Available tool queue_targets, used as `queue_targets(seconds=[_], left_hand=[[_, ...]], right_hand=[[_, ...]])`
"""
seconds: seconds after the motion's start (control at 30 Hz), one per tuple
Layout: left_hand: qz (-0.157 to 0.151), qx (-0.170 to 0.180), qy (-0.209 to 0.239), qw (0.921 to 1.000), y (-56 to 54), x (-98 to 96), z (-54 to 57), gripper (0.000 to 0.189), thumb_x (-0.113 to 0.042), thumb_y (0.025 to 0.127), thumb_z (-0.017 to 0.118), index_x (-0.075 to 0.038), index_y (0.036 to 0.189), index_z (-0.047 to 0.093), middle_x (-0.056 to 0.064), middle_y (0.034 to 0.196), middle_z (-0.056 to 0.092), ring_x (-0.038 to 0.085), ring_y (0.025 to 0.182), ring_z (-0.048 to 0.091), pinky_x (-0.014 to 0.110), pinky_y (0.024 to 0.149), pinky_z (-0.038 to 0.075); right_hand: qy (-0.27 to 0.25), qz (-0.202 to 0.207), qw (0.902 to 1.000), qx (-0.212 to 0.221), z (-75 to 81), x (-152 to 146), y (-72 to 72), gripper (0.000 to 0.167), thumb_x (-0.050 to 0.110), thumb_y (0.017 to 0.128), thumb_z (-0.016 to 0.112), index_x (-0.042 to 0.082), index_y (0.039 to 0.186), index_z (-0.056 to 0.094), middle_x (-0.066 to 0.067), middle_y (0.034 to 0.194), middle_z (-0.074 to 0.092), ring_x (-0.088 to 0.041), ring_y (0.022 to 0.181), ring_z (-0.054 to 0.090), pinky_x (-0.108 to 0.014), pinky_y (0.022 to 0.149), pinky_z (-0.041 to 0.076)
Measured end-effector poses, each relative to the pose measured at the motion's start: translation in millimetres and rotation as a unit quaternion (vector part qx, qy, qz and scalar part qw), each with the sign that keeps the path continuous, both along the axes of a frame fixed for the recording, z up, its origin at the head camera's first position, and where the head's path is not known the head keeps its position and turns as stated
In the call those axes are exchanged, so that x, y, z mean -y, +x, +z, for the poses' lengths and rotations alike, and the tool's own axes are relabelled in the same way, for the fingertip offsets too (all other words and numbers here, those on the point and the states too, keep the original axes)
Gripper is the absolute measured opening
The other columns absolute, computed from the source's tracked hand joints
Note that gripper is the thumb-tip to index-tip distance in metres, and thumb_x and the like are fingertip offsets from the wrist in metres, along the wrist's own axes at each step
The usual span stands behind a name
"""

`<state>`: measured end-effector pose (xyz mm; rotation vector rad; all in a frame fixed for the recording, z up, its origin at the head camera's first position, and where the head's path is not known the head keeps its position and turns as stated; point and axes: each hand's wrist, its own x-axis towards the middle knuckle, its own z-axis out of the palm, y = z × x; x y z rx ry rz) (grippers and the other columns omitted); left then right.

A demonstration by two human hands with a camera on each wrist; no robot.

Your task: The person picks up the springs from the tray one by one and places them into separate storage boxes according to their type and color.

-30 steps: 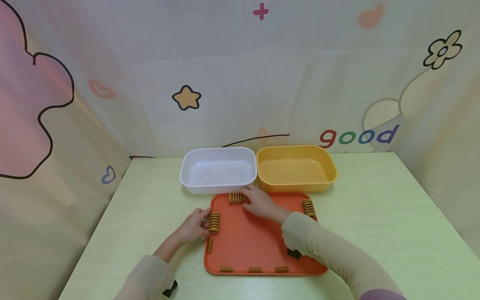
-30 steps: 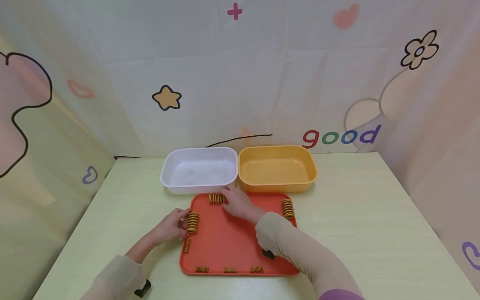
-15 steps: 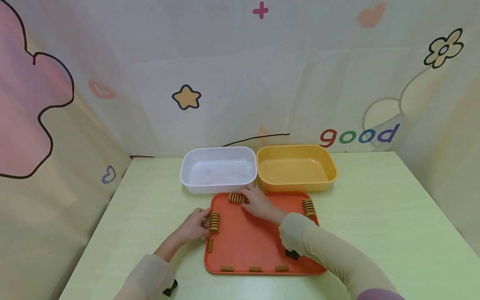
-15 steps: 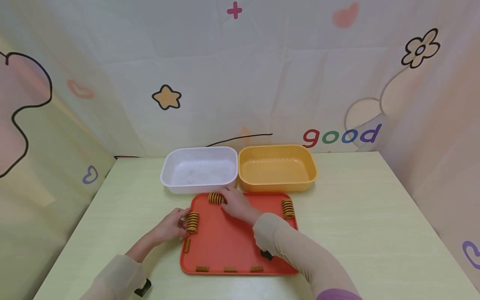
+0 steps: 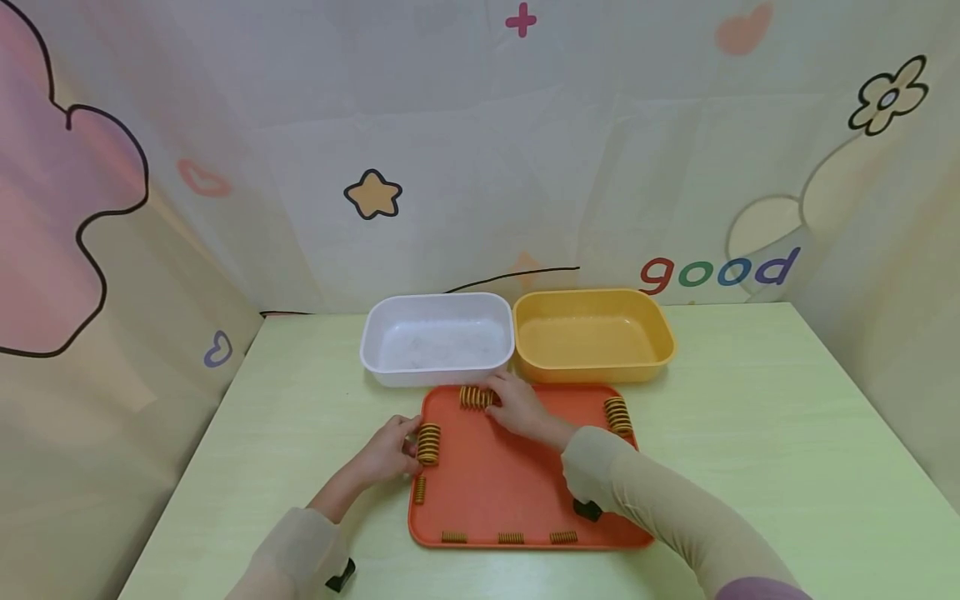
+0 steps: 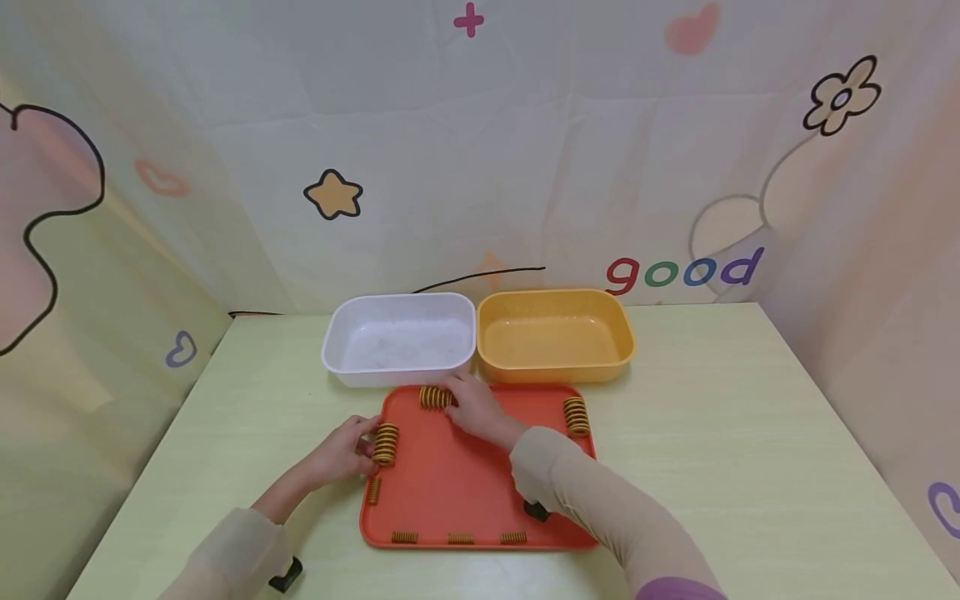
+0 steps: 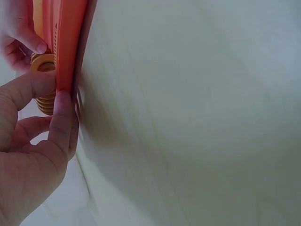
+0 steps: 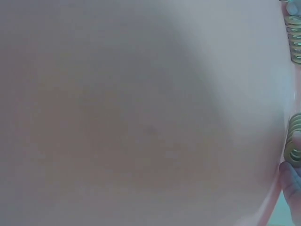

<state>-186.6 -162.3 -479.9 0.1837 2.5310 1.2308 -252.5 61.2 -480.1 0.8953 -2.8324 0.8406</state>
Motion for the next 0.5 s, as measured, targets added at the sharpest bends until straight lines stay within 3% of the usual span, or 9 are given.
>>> queue_targets(seconds=[0.5], left_hand=[[-0.003,-0.008,-0.004,1.0000,0.3,0.5,1.1,0.079,0.015,0.060,0.063,0.006,0.133,0.033,0.013,0.098,0.040,0.017,0.077,0.048,0.023,0.059,0.040]], right_hand=[[-0.025,0.012,0.9990,-0.035,6.1,-9.4,0.0,0.028,0.004,0.071,0.067,0.003,0.099,0.061,-0.009,0.104,0.058,-0.024,0.094,0.056,-0.037,0.082,0.045]])
